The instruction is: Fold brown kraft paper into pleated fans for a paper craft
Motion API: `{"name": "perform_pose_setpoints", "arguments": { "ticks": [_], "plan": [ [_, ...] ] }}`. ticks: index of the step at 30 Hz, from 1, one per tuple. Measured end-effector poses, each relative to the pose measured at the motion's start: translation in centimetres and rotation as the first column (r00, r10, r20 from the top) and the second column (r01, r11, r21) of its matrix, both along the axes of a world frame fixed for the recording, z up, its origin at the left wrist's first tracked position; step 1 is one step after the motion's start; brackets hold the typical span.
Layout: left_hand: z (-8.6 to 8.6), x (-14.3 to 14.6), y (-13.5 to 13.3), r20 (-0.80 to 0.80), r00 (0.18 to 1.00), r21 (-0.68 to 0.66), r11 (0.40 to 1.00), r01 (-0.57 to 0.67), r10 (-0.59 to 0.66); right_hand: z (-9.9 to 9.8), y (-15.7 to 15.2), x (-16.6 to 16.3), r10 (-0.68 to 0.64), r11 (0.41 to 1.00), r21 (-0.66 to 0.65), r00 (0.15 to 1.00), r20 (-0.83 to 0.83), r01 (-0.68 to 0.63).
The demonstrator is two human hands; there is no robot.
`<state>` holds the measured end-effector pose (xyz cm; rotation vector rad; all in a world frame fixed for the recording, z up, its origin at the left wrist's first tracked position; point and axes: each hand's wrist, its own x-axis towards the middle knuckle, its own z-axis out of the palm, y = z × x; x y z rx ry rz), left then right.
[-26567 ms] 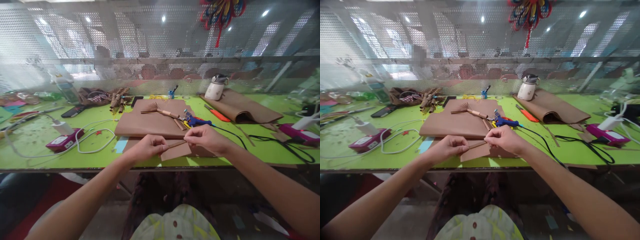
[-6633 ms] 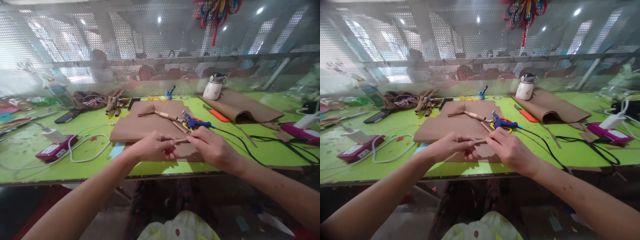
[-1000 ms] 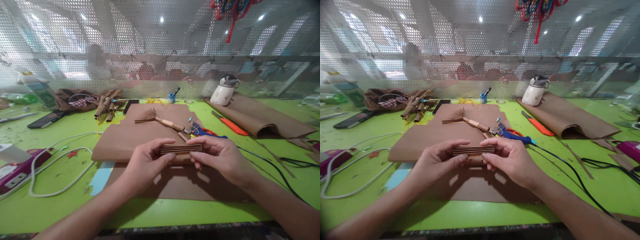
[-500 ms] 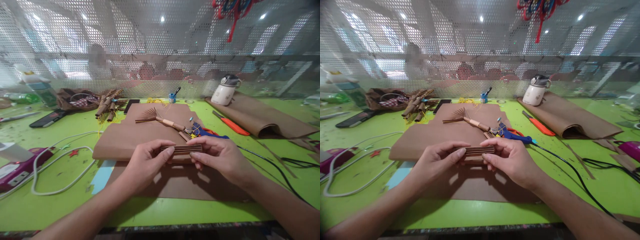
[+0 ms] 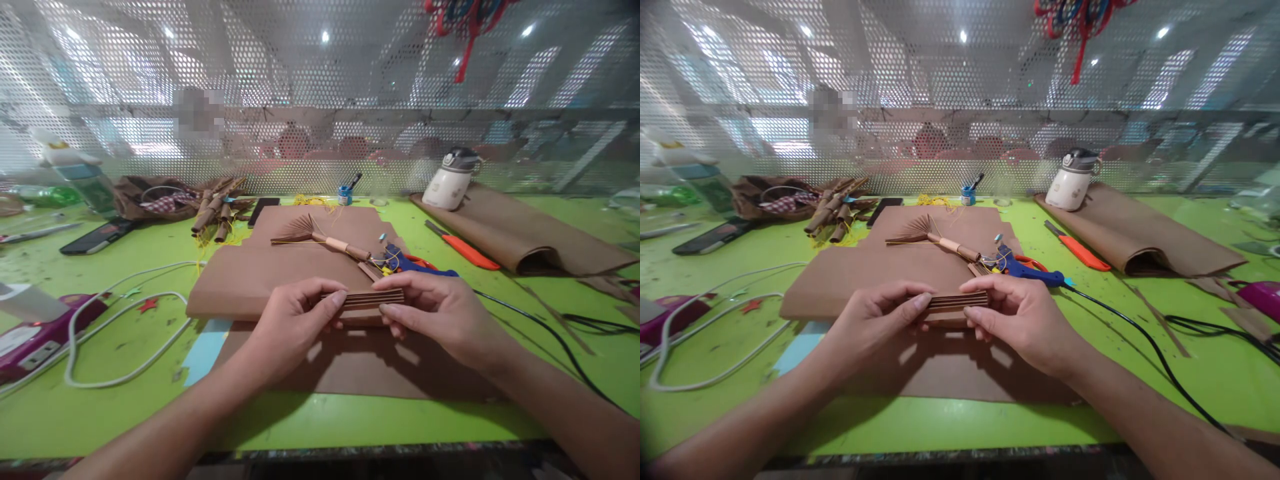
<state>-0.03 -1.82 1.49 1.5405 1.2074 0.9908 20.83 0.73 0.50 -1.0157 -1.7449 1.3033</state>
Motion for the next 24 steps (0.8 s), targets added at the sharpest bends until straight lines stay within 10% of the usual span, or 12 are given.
{"name": "perform_pose_setpoints", "arguments": {
  "ticks": [24],
  "plan": [
    [-0.2, -0.18, -0.1, -0.052, 0.98, -0.118, 0.975, 0.186, -0.194, -0.24, 0.79, 0.03, 0.028, 0.999, 0.022, 0.999, 0.035, -0.029]
  ]
}}
